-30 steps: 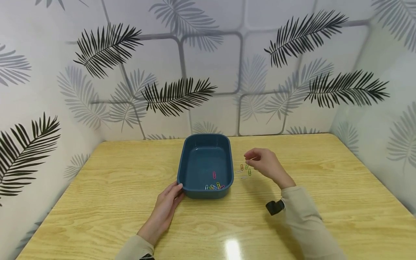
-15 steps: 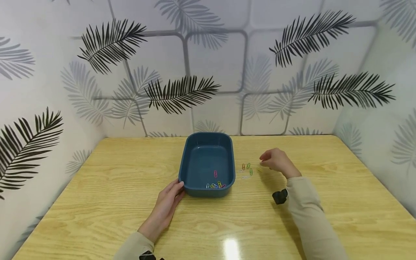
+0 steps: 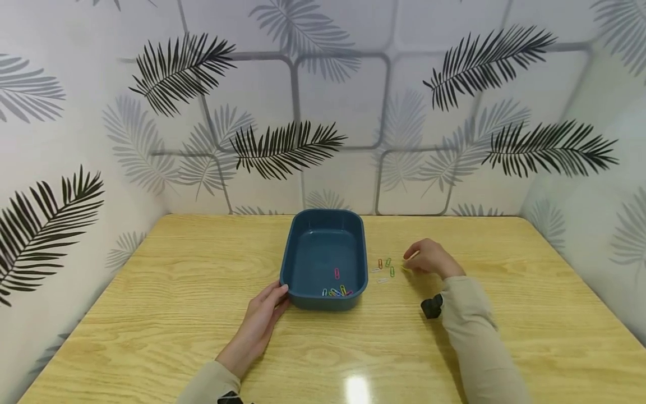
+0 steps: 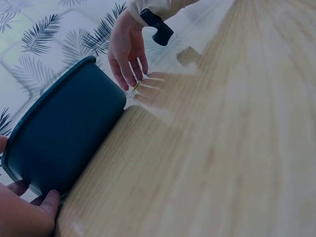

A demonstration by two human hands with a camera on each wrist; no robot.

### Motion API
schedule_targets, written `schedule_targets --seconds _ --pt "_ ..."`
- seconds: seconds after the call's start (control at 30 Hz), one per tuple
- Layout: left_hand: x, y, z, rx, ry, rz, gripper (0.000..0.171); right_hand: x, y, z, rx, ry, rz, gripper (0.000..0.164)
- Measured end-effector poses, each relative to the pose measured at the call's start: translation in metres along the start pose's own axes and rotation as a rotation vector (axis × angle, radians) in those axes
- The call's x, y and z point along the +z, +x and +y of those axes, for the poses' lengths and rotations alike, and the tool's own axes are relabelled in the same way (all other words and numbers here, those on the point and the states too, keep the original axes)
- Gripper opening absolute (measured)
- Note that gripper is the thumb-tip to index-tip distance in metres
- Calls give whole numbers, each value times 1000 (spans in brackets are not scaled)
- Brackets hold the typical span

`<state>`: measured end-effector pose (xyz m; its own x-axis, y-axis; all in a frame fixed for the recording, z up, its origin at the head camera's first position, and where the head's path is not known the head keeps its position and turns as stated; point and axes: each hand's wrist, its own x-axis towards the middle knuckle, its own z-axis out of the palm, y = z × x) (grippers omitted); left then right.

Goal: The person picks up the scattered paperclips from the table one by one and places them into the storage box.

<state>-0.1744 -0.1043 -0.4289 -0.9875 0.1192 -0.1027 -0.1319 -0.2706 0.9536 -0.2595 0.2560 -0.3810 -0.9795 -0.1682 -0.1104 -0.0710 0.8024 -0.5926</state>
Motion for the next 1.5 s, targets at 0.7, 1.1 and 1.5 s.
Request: schedule_targets --seconds 0.7,1.1,1.5 --pt "2 1 0 -7 -2 7 52 5 -13 5 -65 -33 -67 9" --pt "0 2 -1 -6 3 14 52 8 -14 -12 -50 122 -22 14" --pt "2 -1 0 1 -1 9 53 5 -17 -28 -82 215 23 29"
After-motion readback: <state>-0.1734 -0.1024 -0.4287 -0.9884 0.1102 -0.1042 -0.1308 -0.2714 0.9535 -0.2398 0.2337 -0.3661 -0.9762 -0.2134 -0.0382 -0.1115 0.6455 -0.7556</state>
